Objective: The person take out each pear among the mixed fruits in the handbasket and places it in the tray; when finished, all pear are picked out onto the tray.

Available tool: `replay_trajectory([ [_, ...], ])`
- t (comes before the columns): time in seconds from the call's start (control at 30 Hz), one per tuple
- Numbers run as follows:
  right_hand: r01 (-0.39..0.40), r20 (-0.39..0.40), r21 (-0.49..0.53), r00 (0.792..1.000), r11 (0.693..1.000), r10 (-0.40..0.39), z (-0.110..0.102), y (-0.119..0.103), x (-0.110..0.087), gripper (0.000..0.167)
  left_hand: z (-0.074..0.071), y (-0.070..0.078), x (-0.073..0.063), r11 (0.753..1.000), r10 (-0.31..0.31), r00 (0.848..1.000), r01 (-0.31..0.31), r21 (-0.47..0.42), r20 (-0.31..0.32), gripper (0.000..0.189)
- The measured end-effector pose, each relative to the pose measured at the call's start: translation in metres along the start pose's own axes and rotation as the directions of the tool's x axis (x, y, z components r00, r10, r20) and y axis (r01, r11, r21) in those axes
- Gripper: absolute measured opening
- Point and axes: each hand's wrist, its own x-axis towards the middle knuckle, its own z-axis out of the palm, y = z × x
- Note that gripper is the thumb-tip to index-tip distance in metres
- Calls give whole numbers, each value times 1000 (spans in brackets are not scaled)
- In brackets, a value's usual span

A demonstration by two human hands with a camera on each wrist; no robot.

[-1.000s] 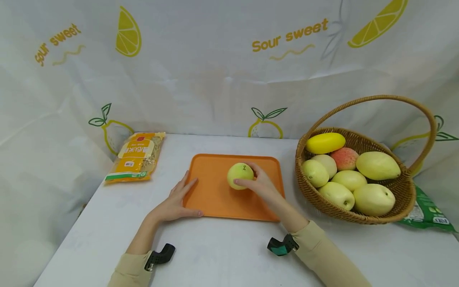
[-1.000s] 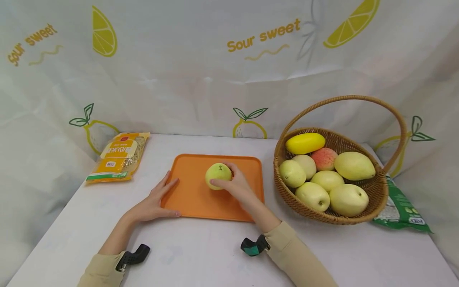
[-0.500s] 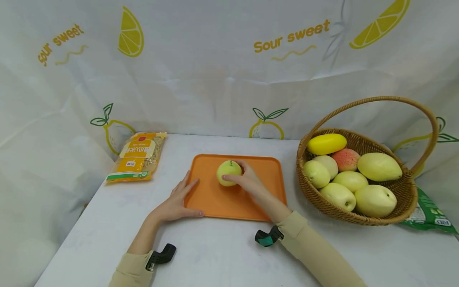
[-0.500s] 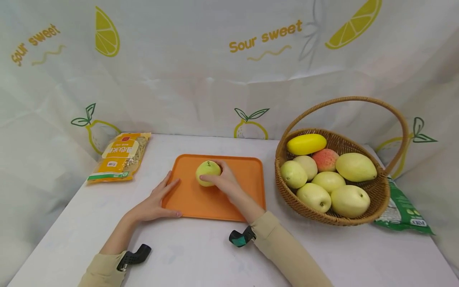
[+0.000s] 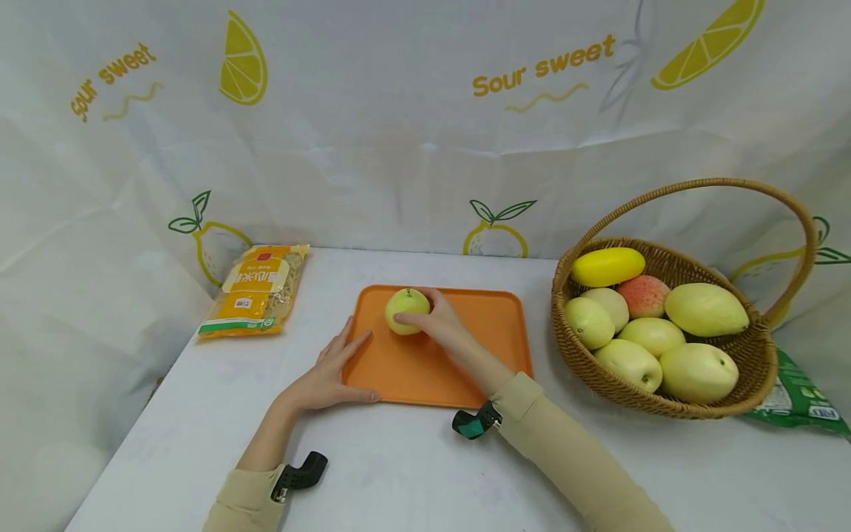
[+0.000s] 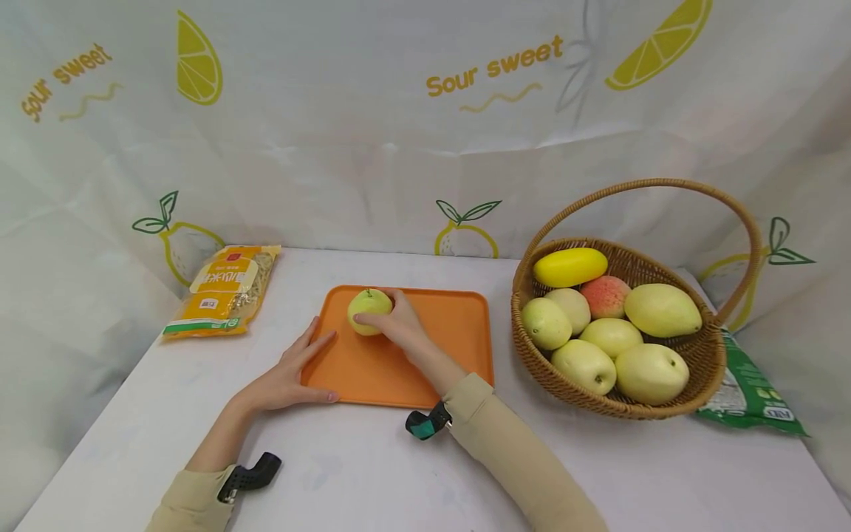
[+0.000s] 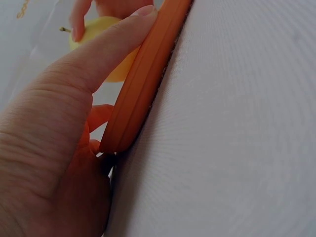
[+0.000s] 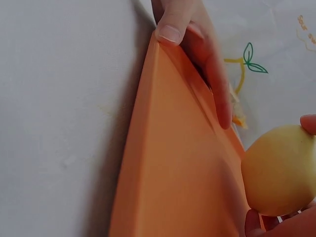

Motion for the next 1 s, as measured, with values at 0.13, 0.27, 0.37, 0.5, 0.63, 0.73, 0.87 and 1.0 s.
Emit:
replay_trajectory([
  [0.13, -4, 7, -11, 1000, 1000, 4, 6, -2, 6, 75, 0, 0, 0, 1000, -2, 1000, 2, -5, 1, 105],
  [0.27, -13, -2, -29, 1000, 999, 13, 11, -5, 13, 75, 0, 1, 0, 1000, -3, 1000, 3, 0, 4, 105],
  [0.37, -17, -12, -45, 1000, 999, 17, 14, -7, 18, 76, 0, 1, 0, 1000, -11, 1000, 11, 2, 6, 105],
  [0.5, -16, -10, -51, 1000, 999, 15, 19, -8, 26, 78, -1, 1, 0, 1000, -28, 1000, 28, -3, 9, 104],
  [0.63, -10, -8, -57, 1000, 998, 10, 23, -8, 31, 77, -1, 2, -1, 999, -31, 999, 31, -7, 11, 103],
  [0.73, -5, -11, -60, 1000, 998, 4, 25, -8, 35, 76, 0, 2, -1, 1000, -29, 999, 29, -10, 14, 103],
  [0.87, 8, -10, -96, 1000, 995, -9, 28, -8, 38, 75, 0, 2, -1, 999, -35, 999, 35, -13, 14, 103],
  [1.0, 46, 0, -199, 999, 979, -47, 30, -6, 40, 75, 0, 2, 0, 999, -32, 999, 32, -8, 15, 102],
])
